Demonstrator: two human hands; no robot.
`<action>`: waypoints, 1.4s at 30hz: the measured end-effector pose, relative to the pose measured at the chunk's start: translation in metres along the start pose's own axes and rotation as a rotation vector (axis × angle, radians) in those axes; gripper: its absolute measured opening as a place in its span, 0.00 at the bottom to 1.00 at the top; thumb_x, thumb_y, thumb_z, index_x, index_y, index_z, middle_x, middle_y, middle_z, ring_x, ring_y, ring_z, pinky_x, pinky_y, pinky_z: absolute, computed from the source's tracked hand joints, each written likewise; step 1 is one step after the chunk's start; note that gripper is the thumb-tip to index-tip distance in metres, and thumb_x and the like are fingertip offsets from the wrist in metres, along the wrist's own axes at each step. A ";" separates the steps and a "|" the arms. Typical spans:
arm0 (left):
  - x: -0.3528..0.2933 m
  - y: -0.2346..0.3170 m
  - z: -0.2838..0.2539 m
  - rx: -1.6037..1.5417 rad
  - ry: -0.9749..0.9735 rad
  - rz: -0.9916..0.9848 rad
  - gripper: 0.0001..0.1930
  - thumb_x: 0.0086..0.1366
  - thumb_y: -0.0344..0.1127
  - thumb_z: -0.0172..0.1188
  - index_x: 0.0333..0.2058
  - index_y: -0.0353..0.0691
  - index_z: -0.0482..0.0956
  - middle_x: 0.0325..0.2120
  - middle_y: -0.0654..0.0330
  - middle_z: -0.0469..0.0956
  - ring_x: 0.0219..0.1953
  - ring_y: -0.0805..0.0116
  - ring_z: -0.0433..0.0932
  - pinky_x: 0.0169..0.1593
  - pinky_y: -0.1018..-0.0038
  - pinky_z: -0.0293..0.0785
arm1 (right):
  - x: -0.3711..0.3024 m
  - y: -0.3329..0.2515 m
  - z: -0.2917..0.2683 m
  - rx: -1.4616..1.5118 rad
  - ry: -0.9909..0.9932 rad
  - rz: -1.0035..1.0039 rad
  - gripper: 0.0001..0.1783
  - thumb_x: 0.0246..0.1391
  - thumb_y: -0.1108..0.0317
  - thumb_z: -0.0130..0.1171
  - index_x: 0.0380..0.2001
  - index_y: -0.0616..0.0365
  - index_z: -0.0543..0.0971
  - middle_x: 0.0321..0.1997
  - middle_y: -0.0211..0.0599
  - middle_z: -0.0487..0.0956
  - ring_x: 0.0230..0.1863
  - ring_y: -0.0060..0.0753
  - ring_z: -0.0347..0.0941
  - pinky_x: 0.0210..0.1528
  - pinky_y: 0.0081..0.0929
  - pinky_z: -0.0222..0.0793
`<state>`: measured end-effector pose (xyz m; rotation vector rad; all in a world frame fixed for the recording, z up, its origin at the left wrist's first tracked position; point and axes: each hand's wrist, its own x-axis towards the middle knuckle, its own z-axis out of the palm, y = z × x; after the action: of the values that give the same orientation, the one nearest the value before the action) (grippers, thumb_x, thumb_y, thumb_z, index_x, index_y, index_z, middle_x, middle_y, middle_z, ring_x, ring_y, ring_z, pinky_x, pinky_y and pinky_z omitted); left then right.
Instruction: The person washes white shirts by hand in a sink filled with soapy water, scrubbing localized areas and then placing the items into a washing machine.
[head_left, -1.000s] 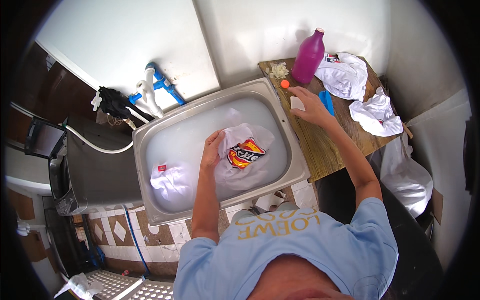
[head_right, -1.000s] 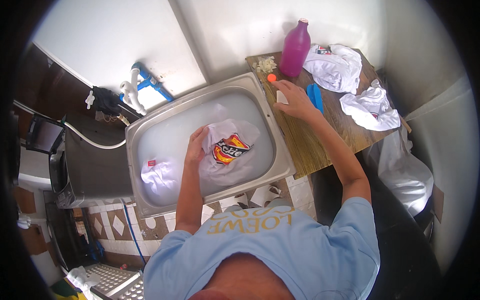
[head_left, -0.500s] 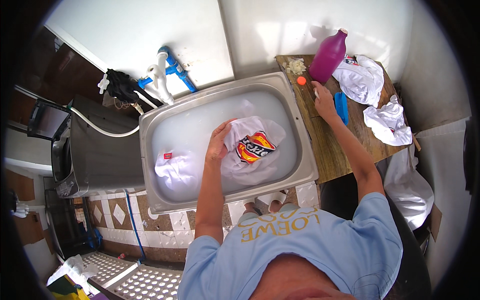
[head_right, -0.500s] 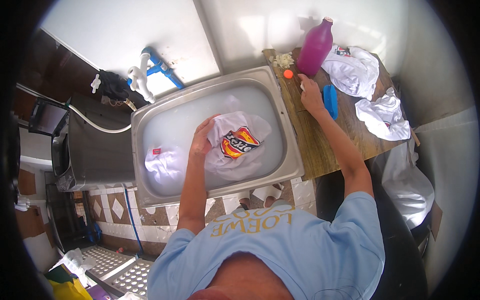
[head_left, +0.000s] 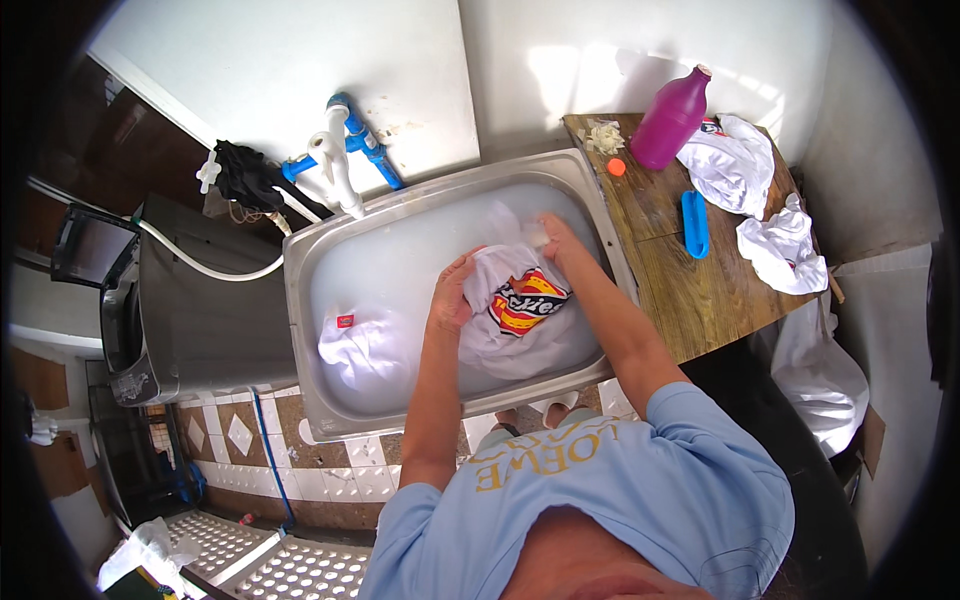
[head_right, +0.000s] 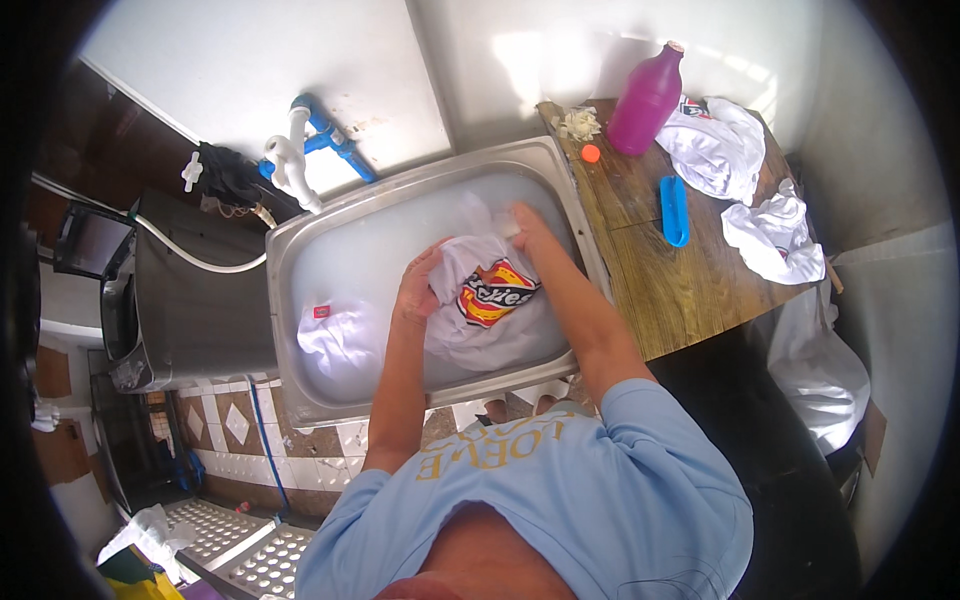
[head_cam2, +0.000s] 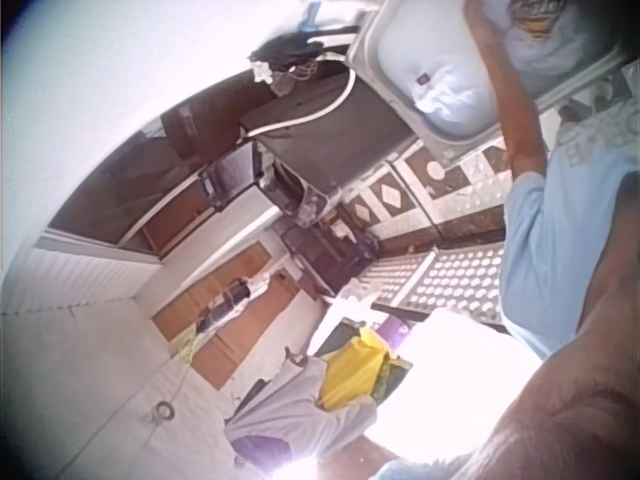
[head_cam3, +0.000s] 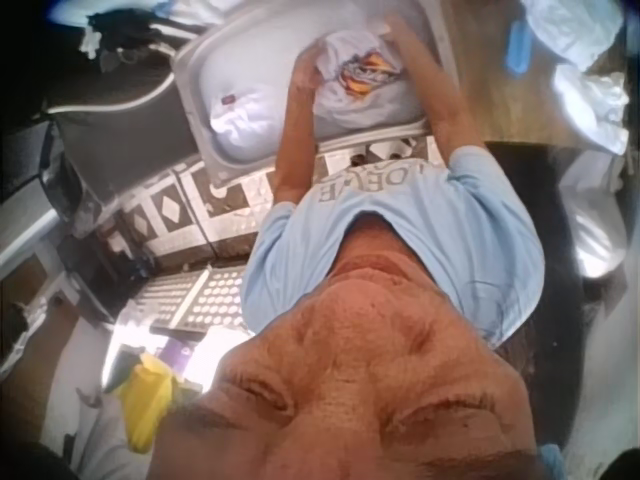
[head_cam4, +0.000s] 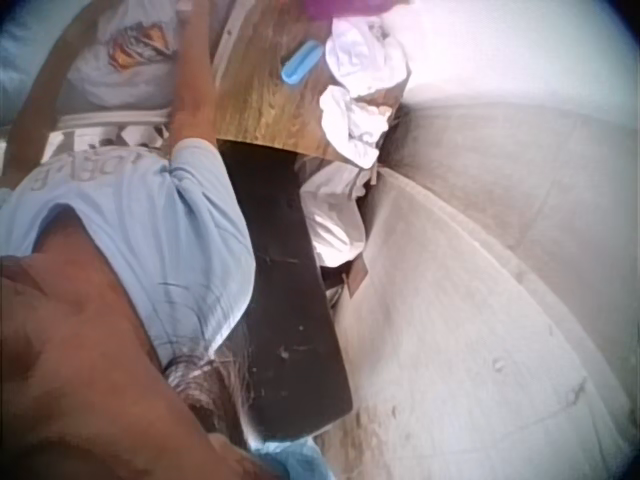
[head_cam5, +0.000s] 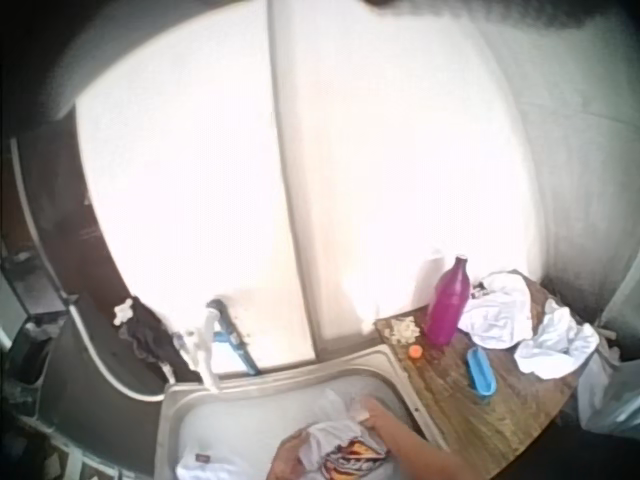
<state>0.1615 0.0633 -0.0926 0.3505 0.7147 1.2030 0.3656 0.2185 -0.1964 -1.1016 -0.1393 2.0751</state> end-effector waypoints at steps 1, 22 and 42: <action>0.001 0.000 -0.006 -0.008 0.012 0.003 0.18 0.67 0.31 0.49 0.53 0.28 0.70 0.49 0.49 0.74 0.50 0.59 0.75 0.55 0.66 0.72 | -0.003 0.006 0.009 0.049 -0.175 -0.043 0.12 0.53 0.73 0.53 0.42 0.60 0.74 0.38 0.44 0.77 0.33 0.38 0.76 0.35 0.33 0.76; -0.010 -0.015 0.015 0.031 -0.025 0.066 0.23 0.59 0.19 0.42 0.56 0.27 0.64 0.52 0.48 0.71 0.53 0.58 0.73 0.58 0.65 0.69 | -0.110 0.062 0.113 -1.494 -0.035 -1.136 0.15 0.54 0.58 0.56 0.39 0.56 0.74 0.38 0.47 0.76 0.37 0.47 0.75 0.39 0.42 0.70; -0.011 0.009 0.009 0.267 0.080 0.090 0.15 0.64 0.28 0.53 0.49 0.29 0.74 0.42 0.51 0.79 0.43 0.63 0.80 0.48 0.70 0.77 | -0.173 -0.109 0.011 -1.862 0.213 -1.396 0.08 0.49 0.64 0.58 0.32 0.54 0.78 0.39 0.39 0.74 0.44 0.44 0.70 0.47 0.41 0.63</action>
<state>0.1590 0.0573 -0.0769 0.5638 0.9405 1.2131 0.4773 0.1811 -0.0293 -1.3077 -2.2022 0.0841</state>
